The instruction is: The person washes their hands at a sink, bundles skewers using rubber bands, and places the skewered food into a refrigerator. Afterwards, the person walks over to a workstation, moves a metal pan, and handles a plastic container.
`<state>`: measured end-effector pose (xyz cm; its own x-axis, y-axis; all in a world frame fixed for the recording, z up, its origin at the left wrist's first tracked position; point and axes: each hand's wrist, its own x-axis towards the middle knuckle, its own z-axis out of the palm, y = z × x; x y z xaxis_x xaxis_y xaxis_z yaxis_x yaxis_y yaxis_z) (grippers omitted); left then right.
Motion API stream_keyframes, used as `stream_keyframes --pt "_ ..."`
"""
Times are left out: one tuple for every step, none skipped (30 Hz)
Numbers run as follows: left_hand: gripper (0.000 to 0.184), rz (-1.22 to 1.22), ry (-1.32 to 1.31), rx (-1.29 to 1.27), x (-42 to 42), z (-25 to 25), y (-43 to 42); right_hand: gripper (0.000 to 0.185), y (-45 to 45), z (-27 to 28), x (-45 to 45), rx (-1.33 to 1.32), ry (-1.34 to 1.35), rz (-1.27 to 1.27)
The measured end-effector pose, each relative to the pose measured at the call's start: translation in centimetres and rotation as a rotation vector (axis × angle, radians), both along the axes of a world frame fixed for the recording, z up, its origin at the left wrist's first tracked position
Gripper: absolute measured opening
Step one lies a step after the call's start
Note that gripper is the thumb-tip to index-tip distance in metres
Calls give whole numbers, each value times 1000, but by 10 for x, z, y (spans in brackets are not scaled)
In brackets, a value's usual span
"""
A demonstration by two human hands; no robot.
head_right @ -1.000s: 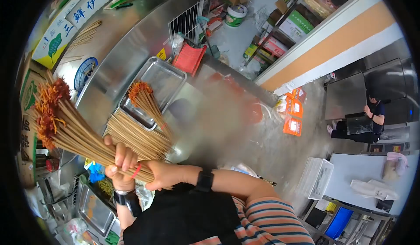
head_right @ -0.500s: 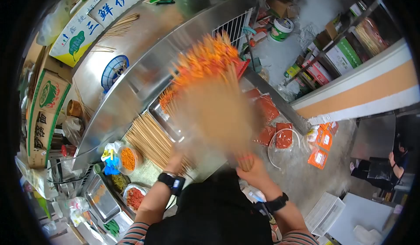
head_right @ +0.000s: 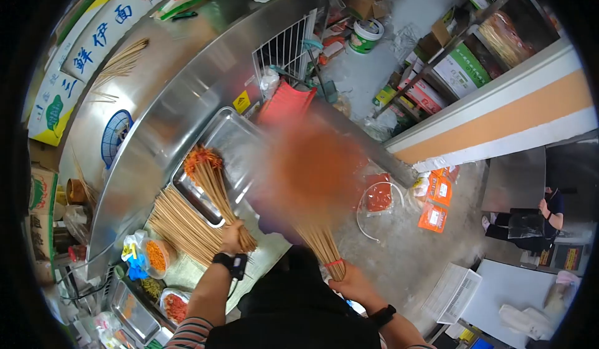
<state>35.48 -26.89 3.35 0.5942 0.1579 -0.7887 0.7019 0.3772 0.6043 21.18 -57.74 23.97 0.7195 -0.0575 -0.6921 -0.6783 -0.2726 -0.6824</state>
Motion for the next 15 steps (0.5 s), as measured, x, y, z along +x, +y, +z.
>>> stream_keyframes --pt "18 26 26 -125 4 26 -2 33 -1 -2 1 -1 1 -4" --pt "17 59 47 -243 7 47 1 30 0 -5 4 39 20 12" --pt "17 77 38 -226 6 41 7 27 3 -10 10 90 38 42" --pt "16 67 25 -319 6 29 14 27 9 -20 19 115 29 73" --pt "16 58 7 -411 5 25 22 25 16 -31 28 318 25 11" --pt "14 34 -9 -427 5 36 22 23 24 -40 39 517 28 -52" --pt "13 49 -33 -410 3 44 18 22 35 -48 54 543 10 -15" --pt "13 59 -54 -399 2 47 12 22 49 -58 69 550 11 9" --pt "13 77 -62 -396 -1 46 8 22 63 -71 84 618 55 -17" --pt "13 73 -29 -428 -6 45 3 23 77 -81 99 683 100 -46" --pt "13 69 5 -461 -10 42 0 23 91 -86 115 681 103 -31" --pt "13 85 0 -463 -13 44 -3 22 105 -90 131 725 153 -47" --pt "14 89 -1 -461 -15 46 -6 22 117 -97 141 767 204 -64" --pt "15 93 -3 -460 -17 45 -5 22 126 -114 148 762 207 -48" --pt "23 -13 -76 -486 -23 34 0 23 135 -138 155 801 185 -15"
